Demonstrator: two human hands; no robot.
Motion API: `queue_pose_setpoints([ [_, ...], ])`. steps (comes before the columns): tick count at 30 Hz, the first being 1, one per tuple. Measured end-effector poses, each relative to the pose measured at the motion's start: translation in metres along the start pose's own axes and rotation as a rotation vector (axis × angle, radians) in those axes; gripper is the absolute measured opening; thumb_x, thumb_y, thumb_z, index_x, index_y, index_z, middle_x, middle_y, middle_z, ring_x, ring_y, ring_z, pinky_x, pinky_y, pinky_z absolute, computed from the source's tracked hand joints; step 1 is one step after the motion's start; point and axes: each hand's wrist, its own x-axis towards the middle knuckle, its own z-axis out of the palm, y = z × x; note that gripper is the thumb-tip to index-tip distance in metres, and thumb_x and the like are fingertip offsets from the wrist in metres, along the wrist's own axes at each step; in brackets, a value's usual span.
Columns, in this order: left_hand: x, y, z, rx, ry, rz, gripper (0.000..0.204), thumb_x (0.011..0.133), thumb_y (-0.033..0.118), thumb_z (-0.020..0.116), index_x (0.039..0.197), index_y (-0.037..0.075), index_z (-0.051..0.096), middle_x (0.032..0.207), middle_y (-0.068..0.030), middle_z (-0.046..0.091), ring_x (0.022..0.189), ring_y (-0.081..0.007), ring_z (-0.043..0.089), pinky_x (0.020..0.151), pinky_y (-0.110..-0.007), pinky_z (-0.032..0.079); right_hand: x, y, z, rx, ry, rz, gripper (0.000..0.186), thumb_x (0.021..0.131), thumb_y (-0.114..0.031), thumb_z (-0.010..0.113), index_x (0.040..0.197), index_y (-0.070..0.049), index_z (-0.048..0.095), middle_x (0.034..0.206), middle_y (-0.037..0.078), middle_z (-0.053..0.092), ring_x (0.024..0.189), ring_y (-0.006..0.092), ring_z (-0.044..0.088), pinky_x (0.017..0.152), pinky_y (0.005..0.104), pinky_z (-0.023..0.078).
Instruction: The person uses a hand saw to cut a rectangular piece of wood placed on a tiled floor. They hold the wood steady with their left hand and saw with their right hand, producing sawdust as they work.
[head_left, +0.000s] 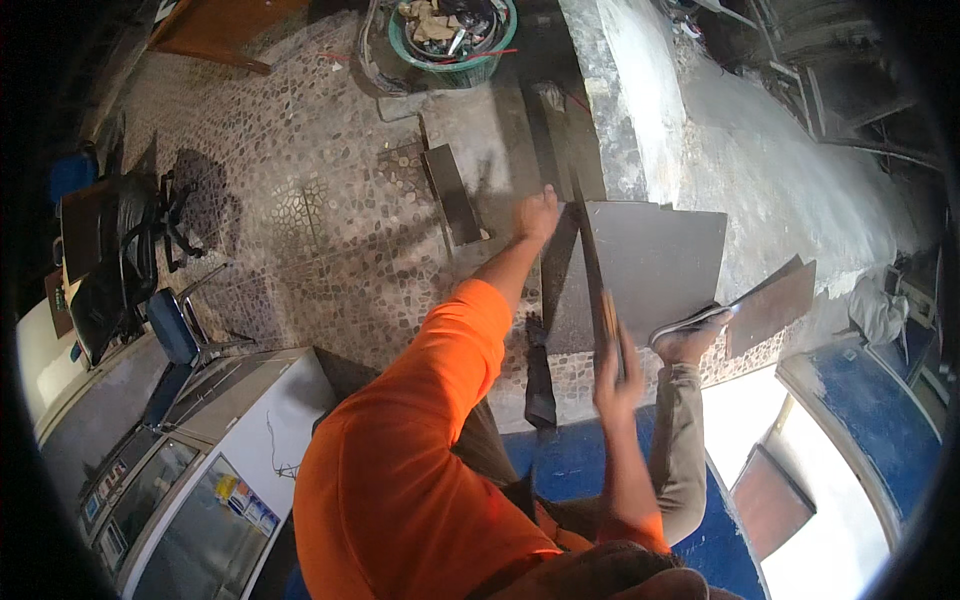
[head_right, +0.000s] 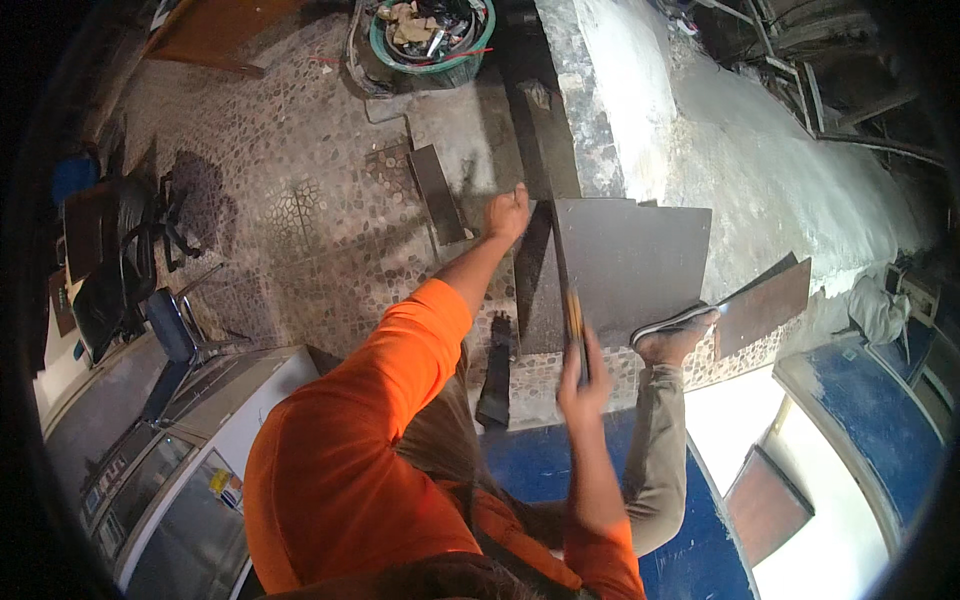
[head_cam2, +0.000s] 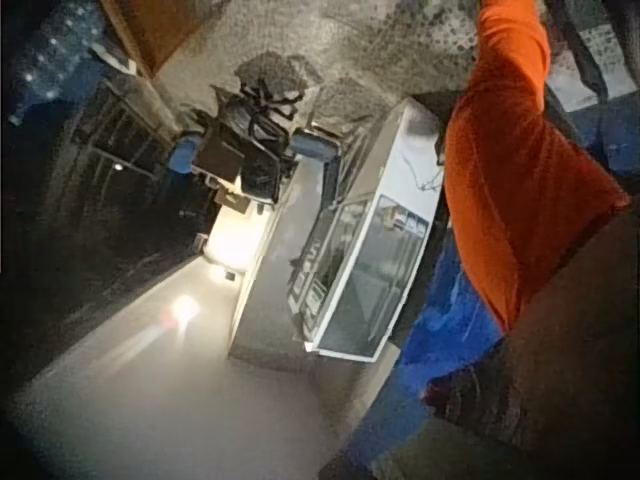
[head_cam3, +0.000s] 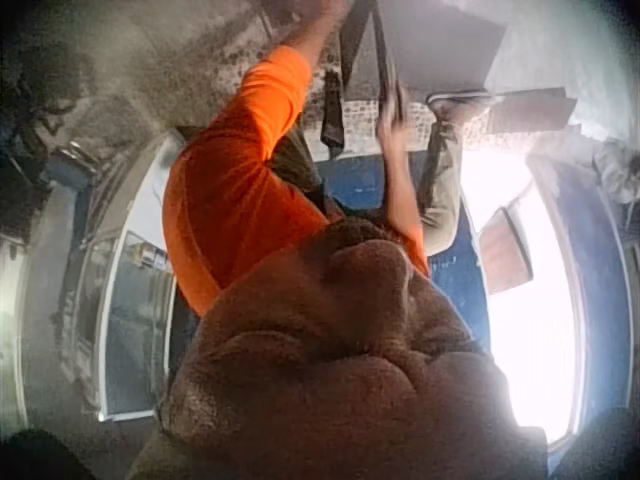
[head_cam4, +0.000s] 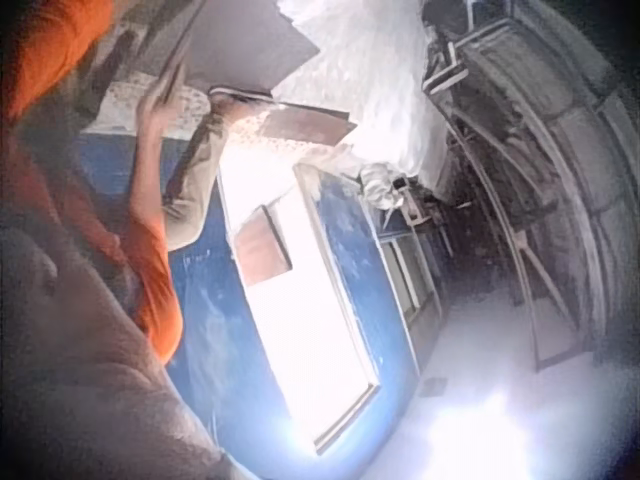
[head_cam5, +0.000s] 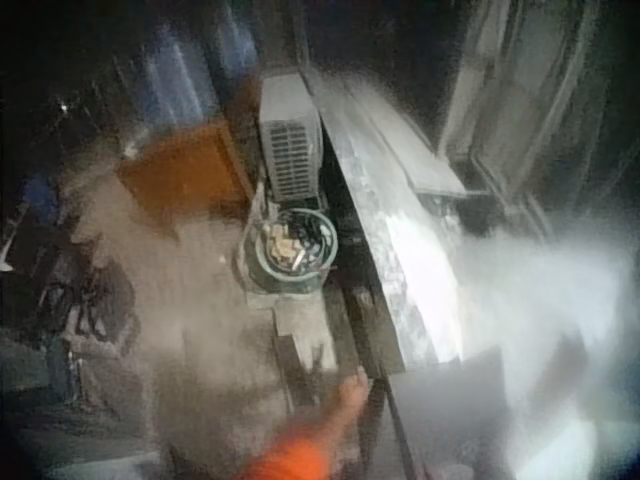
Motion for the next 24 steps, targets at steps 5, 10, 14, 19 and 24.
queue_pose_setpoints([
  [5,0.001,-0.016,0.006,0.024,-0.069,-0.027,0.064,0.106,0.049,0.035,0.097,-0.001,0.075,0.1,-0.0294,0.07,0.098,-0.0503,0.067,0.089,-0.056,0.049,0.072,-0.001,0.037,0.005,0.036,-0.089,0.041,0.103,-0.021,0.058,0.133,0.007,0.062,0.124,0.029,0.069,0.121,0.04,0.066,0.103,0.0409,0.049],
  [10,0.011,-0.032,-0.006,-0.058,-0.011,-0.131,0.067,0.105,0.052,0.035,0.097,0.0,0.076,0.102,-0.0291,0.071,0.1,-0.0506,0.067,0.092,-0.056,0.049,-0.103,-0.023,-0.055,0.015,-0.054,0.008,0.041,0.104,-0.016,0.055,0.135,0.011,0.058,0.122,0.026,0.07,0.111,0.0277,0.07,0.096,0.0374,0.053],
  [14,0.004,-0.01,0.003,0.072,0.01,-0.045,0.067,0.105,0.052,0.034,0.095,0.0,0.077,0.098,-0.0284,0.072,0.097,-0.0505,0.067,0.09,-0.057,0.05,-0.039,-0.008,-0.028,-0.01,-0.049,-0.01,0.043,0.104,-0.018,0.056,0.138,0.009,0.056,0.119,0.022,0.072,0.106,0.0214,0.071,0.092,0.0363,0.054],
  [19,0.019,0.003,-0.006,0.01,0.001,-0.019,0.065,0.106,0.049,0.035,0.094,0.0,0.076,0.095,-0.0294,0.071,0.095,-0.0506,0.067,0.088,-0.057,0.051,0.093,-0.007,0.049,-0.025,0.036,-0.112,0.039,0.102,-0.015,0.06,0.134,0.006,0.061,0.123,0.029,0.069,0.114,0.0361,0.069,0.1,0.0382,0.051],
  [24,0.008,-0.02,-0.004,0.039,0.037,-0.067,0.067,0.105,0.051,0.037,0.09,-0.001,0.077,0.095,-0.0285,0.071,0.093,-0.0505,0.068,0.087,-0.057,0.051,-0.087,-0.012,-0.048,-0.058,-0.026,-0.077,0.041,0.103,-0.013,0.055,0.136,0.01,0.058,0.121,0.027,0.071,0.11,0.0295,0.071,0.094,0.0378,0.055],
])
